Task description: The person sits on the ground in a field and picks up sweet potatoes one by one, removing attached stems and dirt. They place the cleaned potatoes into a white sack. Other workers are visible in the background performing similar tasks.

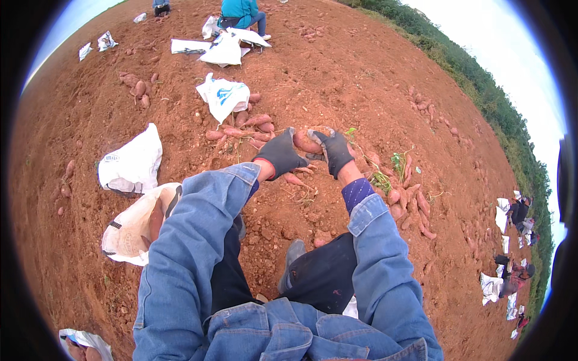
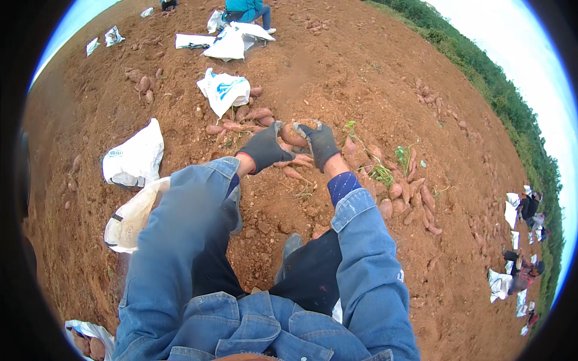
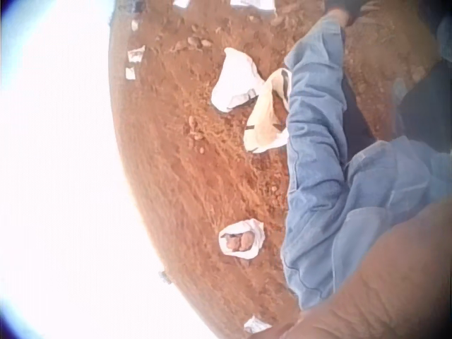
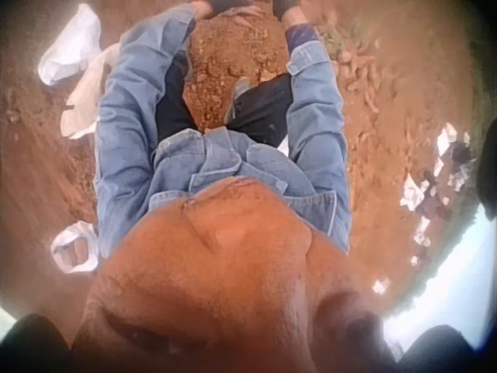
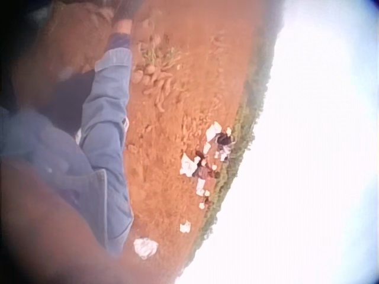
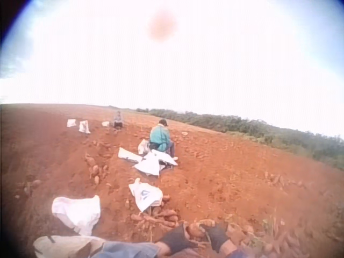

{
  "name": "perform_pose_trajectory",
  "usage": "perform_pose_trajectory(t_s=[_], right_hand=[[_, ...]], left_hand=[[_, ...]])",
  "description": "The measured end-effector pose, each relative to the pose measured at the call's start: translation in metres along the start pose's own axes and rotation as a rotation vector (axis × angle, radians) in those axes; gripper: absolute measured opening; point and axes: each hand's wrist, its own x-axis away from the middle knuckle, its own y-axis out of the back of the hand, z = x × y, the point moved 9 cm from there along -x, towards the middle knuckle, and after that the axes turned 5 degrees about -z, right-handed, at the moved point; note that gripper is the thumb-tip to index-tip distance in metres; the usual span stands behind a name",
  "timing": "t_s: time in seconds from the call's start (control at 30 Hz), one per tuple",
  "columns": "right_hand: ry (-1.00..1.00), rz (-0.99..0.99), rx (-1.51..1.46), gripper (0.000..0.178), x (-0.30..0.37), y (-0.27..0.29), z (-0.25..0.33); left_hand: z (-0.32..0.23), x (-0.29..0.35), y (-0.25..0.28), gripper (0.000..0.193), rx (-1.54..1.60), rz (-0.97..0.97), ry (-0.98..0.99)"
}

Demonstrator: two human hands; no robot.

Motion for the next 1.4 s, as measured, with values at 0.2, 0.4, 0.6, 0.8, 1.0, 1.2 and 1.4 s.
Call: perform_pose_trajectory(t_s=[0.2, 0.4, 0.6, 0.8, 1.0, 1.2, 1.4], right_hand=[[0.203, -0.049, 0.23, 0.042, 0.001, -0.007, -0.033], [0.366, -0.062, 0.516, 0.041, -0.014, 0.0, -0.023], [0.431, 0.091, 0.52, 0.052, -0.004, -0.014, -0.009], [0.539, 0.057, 0.904, 0.057, 0.034, -0.019, 0.005], [0.48, -0.068, 0.733, 0.042, 0.02, -0.014, 0.003], [0.255, 0.046, 0.263, 0.034, 0.005, -0.023, -0.012], [0.207, 0.035, 0.358, 0.038, 0.018, -0.023, -0.007]], left_hand=[[0.06, -0.033, -0.047, 0.081, 0.184, 0.129, 0.098], [0.043, -0.013, -0.023, 0.059, 0.224, -0.028, 0.039], [0.028, -0.01, 0.004, 0.059, 0.199, -0.16, 0.01], [0.008, -0.002, -0.004, 0.055, -0.007, -0.112, -0.206], [0.026, 0.006, -0.002, 0.056, 0.293, 0.016, 0.024], [0.003, 0.016, 0.023, 0.067, 0.119, -0.188, -0.241], [0.004, 0.015, 0.019, 0.063, 0.266, -0.159, -0.14]])
